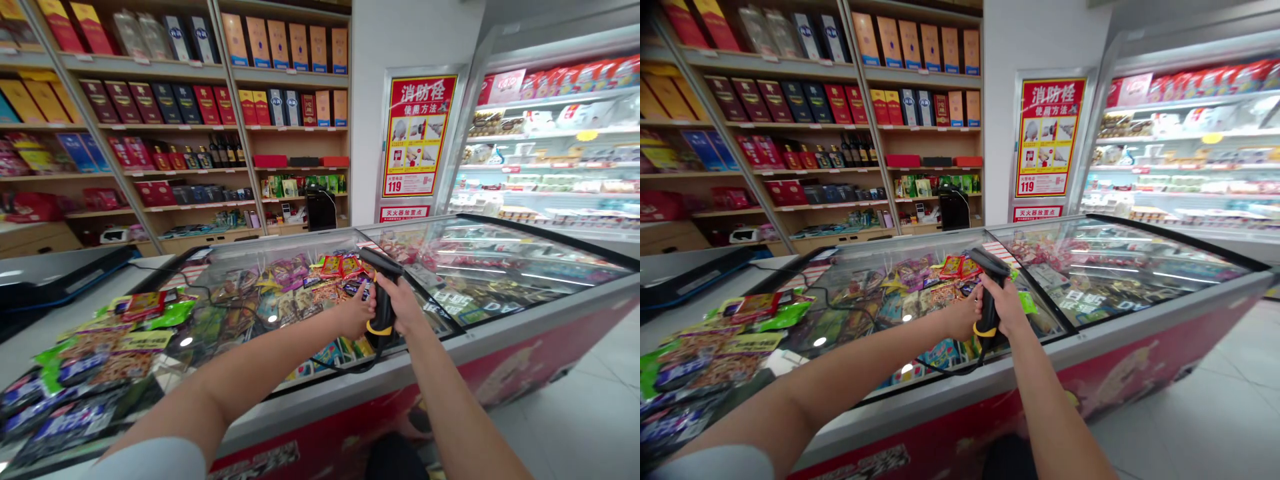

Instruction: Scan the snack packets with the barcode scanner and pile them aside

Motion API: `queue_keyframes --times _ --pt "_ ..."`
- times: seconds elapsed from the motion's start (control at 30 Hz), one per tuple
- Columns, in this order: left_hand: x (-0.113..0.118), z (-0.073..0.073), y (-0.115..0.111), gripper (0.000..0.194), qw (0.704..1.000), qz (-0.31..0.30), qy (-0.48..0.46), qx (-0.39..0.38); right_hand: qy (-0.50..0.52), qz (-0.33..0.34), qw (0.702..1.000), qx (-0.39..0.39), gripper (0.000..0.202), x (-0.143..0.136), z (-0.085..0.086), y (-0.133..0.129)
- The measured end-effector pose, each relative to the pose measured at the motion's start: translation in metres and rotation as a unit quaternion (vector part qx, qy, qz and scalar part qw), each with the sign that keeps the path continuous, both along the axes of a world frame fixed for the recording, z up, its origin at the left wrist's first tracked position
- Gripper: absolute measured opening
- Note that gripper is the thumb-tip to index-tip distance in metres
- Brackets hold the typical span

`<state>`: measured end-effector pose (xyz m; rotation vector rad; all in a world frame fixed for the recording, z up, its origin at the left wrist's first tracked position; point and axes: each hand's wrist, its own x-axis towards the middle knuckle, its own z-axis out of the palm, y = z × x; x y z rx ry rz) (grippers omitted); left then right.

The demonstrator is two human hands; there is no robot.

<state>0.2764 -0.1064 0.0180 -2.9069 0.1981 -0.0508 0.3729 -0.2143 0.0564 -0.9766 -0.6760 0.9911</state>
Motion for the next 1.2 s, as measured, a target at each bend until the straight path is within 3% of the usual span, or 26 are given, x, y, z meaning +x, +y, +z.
queue_keyframes --times 0.13,0.27,0.37,0.47,0.53,0.6,0.73,0.83,0.93,1.03,1.2 --pt "0.010 0.003 -0.008 0.024 0.998 0.009 0.035 -0.050 -0.015 -0.003 1.000 0.002 0.041 -0.010 0.008 -0.001" --pt "0.002 0.002 -0.019 0.035 0.991 0.021 0.008 -0.135 -0.013 -0.005 1.000 -0.014 0.040 -0.020 0.012 0.002" --pt "-0.023 0.005 -0.011 0.042 0.989 0.047 -0.040 -0.131 -0.010 0.009 1.000 -0.017 0.040 -0.027 0.011 0.006" --pt "-0.073 0.011 0.021 0.051 0.969 0.144 -0.142 -0.141 -0.003 0.035 0.999 -0.021 0.041 -0.038 0.006 0.013" --pt "-0.121 0.016 0.049 0.050 0.924 0.255 -0.225 -0.173 -0.004 0.060 0.998 -0.029 0.041 -0.050 0.001 0.021" --pt "-0.177 0.023 0.074 0.042 0.861 0.384 -0.279 -0.183 -0.009 0.092 0.995 -0.040 0.041 -0.066 -0.005 0.031" --pt "-0.288 0.037 0.104 0.031 0.724 0.614 -0.293 -0.113 -0.019 0.157 0.986 -0.054 0.038 -0.104 -0.019 0.055" --pt "-0.350 0.046 0.118 0.037 0.636 0.721 -0.264 -0.080 -0.037 0.202 0.977 -0.064 0.036 -0.128 -0.025 0.069" --pt "-0.392 0.053 0.136 0.054 0.566 0.784 -0.244 -0.074 -0.053 0.211 0.973 -0.081 0.036 -0.144 -0.030 0.081" --pt "-0.415 0.054 0.157 0.066 0.534 0.813 -0.207 -0.101 -0.063 0.223 0.969 -0.090 0.037 -0.154 -0.037 0.090" --pt "-0.423 0.046 0.178 0.060 0.548 0.808 -0.167 -0.138 -0.077 0.236 0.964 -0.095 0.039 -0.168 -0.049 0.099"
